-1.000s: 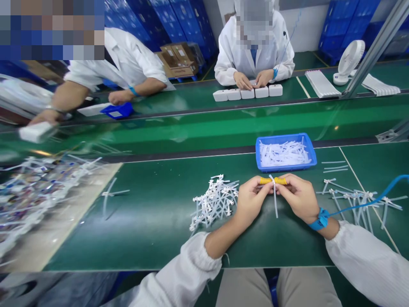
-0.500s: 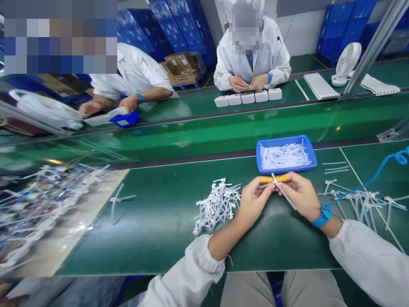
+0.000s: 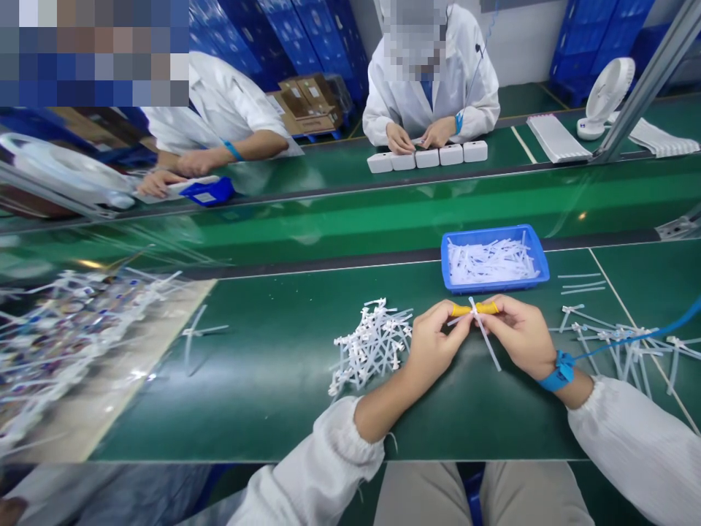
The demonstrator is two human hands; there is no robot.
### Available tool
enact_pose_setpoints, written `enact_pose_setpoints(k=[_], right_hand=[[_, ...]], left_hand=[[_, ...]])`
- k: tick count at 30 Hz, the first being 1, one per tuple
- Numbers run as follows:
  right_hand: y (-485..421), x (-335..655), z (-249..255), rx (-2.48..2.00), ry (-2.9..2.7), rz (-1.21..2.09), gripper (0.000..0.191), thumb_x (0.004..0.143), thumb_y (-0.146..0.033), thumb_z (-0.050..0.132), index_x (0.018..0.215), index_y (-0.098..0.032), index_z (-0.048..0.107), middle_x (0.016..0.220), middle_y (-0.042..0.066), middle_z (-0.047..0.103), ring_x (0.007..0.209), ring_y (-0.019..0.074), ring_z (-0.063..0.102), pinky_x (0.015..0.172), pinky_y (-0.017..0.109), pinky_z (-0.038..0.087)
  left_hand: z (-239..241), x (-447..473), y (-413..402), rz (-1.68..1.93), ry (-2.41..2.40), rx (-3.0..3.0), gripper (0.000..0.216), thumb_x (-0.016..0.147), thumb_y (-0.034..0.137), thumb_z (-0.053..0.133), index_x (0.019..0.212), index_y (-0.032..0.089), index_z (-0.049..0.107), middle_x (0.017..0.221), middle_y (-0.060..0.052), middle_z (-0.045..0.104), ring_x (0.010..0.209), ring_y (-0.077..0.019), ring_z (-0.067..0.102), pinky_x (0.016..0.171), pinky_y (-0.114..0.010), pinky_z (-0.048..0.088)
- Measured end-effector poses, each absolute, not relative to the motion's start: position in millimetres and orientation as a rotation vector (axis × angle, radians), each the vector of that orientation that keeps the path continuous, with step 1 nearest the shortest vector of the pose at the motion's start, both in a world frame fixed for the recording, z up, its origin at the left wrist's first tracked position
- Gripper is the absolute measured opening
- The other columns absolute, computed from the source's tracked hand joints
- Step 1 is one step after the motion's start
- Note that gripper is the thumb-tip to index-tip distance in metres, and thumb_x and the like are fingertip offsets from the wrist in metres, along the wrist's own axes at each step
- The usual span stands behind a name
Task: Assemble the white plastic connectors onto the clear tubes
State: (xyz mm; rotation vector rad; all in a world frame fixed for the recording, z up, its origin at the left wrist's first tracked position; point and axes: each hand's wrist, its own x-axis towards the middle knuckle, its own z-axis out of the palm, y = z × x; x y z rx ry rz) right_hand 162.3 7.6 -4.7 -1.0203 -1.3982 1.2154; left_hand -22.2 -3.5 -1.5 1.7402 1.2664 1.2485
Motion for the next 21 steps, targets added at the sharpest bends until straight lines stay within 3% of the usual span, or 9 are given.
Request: enact_pose_setpoints(k=[10,15,21], right_hand=[[10.7,166.2,-5.7,-1.009,-1.566,1.078,0.025,0.1,-0.041,0.075,0.084,-0.021,0.078,0.089,0.006,0.077,0.076,0.019,0.071,0.069,0.029,0.062],[19.2,163.9,-12.7,-1.031,-1.392,1.323,0.035,0.092,-0.053,0.083,0.092,-0.019,0.075,0.083,0.005,0.077,0.073,0.0189,0.073,0.069,0.031,0.061],[24.4,162.2,-10.7,-0.922,-1.244,1.529,0.043,0.086,-0.056,0.087,0.096,-0.017,0.073,0.081,0.004,0.076,0.07,0.016,0.07,0.07,0.03,0.059]], left_hand=[[-13.4,-31.2,-0.3,1.243,1.294,2.213,0.022,0.108,0.029,0.063,0.09,0.02,0.071,0.083,-0.003,0.071,0.075,-0.0161,0.067,0.072,-0.027,0.051],[-14.2,-31.3,8.2,1.248,1.252,2.198,0.019,0.108,0.028,0.066,0.092,0.019,0.071,0.081,-0.001,0.073,0.073,-0.015,0.068,0.07,-0.025,0.052],[-5.7,-31.4,12.0,1.286,1.184,2.2,0.008,0.107,0.025,0.067,0.105,0.018,0.072,0.097,-0.006,0.077,0.088,-0.0183,0.073,0.081,-0.028,0.058]])
